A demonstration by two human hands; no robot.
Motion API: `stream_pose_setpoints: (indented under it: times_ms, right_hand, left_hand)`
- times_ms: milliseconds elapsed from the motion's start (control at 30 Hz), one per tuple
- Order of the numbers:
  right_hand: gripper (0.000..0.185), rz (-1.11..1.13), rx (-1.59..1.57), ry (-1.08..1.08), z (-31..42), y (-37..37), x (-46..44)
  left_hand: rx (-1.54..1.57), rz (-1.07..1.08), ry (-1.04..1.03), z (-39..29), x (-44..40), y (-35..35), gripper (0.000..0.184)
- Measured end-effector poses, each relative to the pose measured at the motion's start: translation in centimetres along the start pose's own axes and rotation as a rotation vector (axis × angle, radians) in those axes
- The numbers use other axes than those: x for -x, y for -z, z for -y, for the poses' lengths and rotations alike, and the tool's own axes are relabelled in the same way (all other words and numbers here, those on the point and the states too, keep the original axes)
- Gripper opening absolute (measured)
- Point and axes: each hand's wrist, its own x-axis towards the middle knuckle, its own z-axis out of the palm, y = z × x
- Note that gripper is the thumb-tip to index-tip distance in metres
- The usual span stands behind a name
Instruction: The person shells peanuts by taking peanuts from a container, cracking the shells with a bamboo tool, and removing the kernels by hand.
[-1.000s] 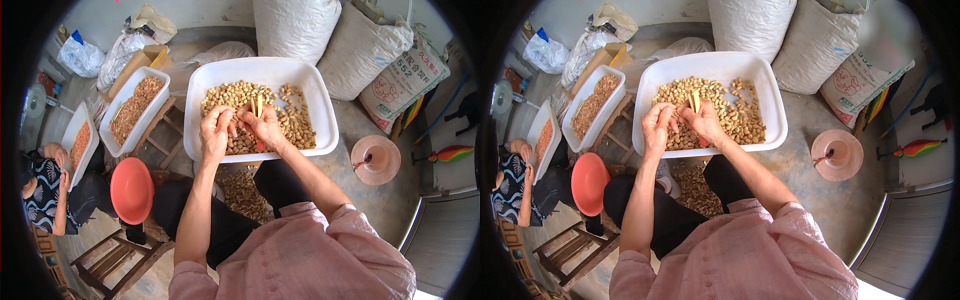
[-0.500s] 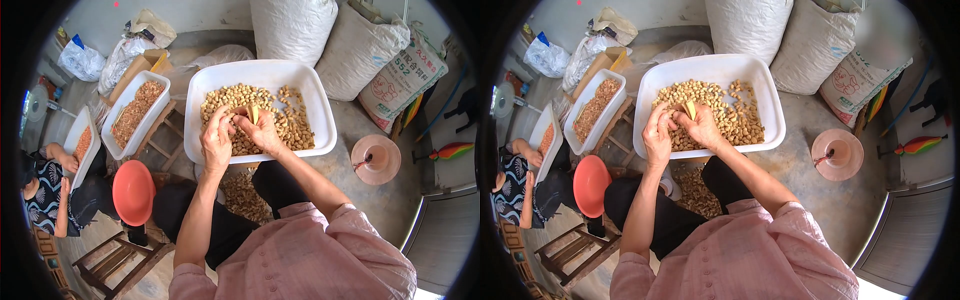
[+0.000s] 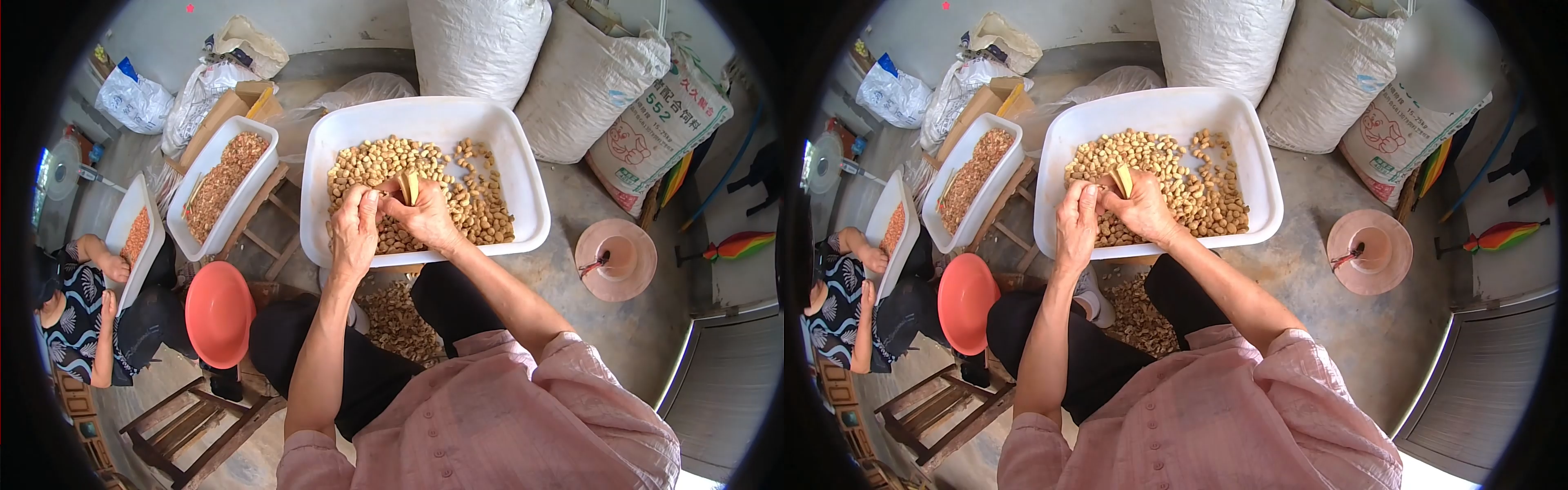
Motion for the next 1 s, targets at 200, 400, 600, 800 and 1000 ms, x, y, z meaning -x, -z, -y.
stream_pose_setpoints:
  times_ms: [200, 400, 600, 800, 1000]
  right_hand:
    - [0.010, -0.012, 0.095, -0.106, 1.7, 0.2, 0.3]
    - [0.008, -0.048, 0.064, 0.027, -0.2, -0.2, 0.1]
    - [0.008, 0.019, -0.097, -0.039, 1.4, -0.4, 0.4]
    - [0.009, 0.012, -0.149, -0.103, 1.5, -0.1, 0.5]
    - [0.014, -0.083, 0.262, 0.238, -0.8, 0.8, -0.2]
  left_hand:
    - [-0.108, -0.022, -0.021, 1.8, -0.4, -0.7, 0.033]
    - [-0.010, -0.076, -0.054, 3.4, -0.6, -1.2, 0.037]
    - [0.292, -0.002, 0.272, 0.4, -0.3, -0.8, 0.042]
    - [0.408, 0.010, 0.260, 0.0, -0.7, -1.4, 0.043]
    - [0.292, 0.028, 0.131, -0.1, -0.9, -0.6, 0.032]
